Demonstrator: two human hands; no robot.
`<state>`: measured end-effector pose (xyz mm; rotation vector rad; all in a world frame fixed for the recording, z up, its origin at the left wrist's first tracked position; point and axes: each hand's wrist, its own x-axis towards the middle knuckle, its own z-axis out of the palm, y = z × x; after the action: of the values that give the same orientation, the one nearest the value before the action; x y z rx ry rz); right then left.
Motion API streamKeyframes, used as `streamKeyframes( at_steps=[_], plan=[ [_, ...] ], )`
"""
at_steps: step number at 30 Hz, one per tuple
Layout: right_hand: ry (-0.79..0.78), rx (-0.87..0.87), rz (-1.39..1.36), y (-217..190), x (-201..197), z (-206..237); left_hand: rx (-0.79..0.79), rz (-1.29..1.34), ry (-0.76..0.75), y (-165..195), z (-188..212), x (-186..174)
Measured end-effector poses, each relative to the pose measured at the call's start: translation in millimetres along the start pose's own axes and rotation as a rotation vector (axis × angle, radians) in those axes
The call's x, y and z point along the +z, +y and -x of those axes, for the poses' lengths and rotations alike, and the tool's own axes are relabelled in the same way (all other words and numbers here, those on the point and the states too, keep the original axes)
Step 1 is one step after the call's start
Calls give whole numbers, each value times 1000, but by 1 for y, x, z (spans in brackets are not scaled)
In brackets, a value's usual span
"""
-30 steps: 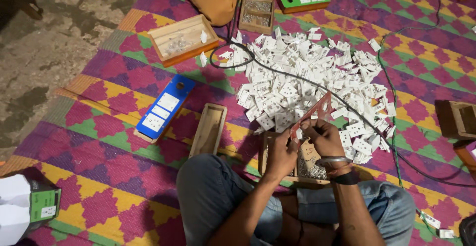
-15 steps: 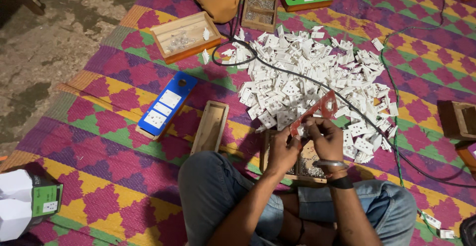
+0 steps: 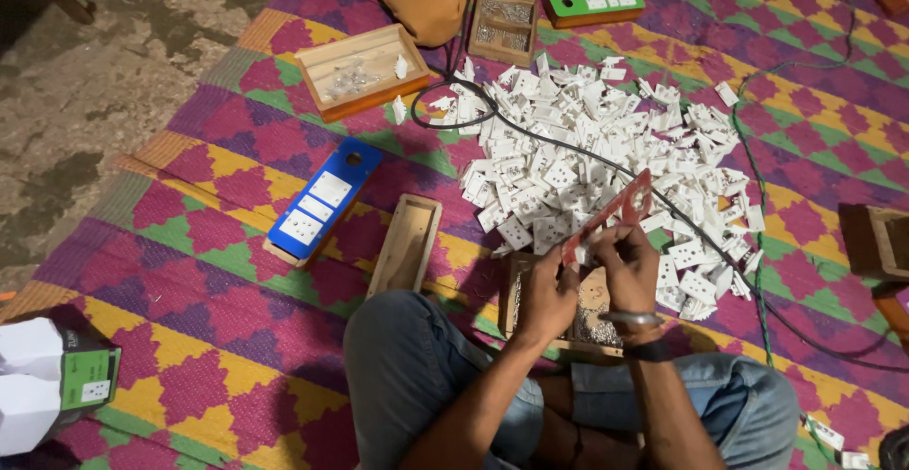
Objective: The person sits on a mat and assembles electrical switchboard components by inserting white plastic modules into a blue plastic frame and securing them with screws. The person then switches to a red frame and continues the same assembly process.
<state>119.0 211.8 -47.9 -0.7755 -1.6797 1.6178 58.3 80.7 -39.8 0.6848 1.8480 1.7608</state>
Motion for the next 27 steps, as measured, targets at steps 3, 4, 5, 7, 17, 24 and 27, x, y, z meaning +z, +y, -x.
streamKeyframes(
  at_steps=[3, 4, 5, 7, 17, 24, 27],
  plan=[
    [140, 3, 37, -1, -1, 2, 28, -65, -20, 4, 1, -1],
    [107, 2, 9, -1, -2, 2, 38, -104, -38, 4, 2, -1],
    [78, -4, -17, -2, -2, 3, 107, -55, -21, 3, 2, -1],
    [82, -8, -35, -2, -3, 3, 265, 50, 28, 3, 2, -1],
    [106, -69, -13, 3, -4, 4, 8, -58, -53, 18, 4, -6],
    [147, -16, -215, -9, -6, 3, 115, 11, -31, 17, 2, -3],
    [173, 324, -353, -28, -20, -2, 160, -120, -145, 24, 1, -9]
  ],
)
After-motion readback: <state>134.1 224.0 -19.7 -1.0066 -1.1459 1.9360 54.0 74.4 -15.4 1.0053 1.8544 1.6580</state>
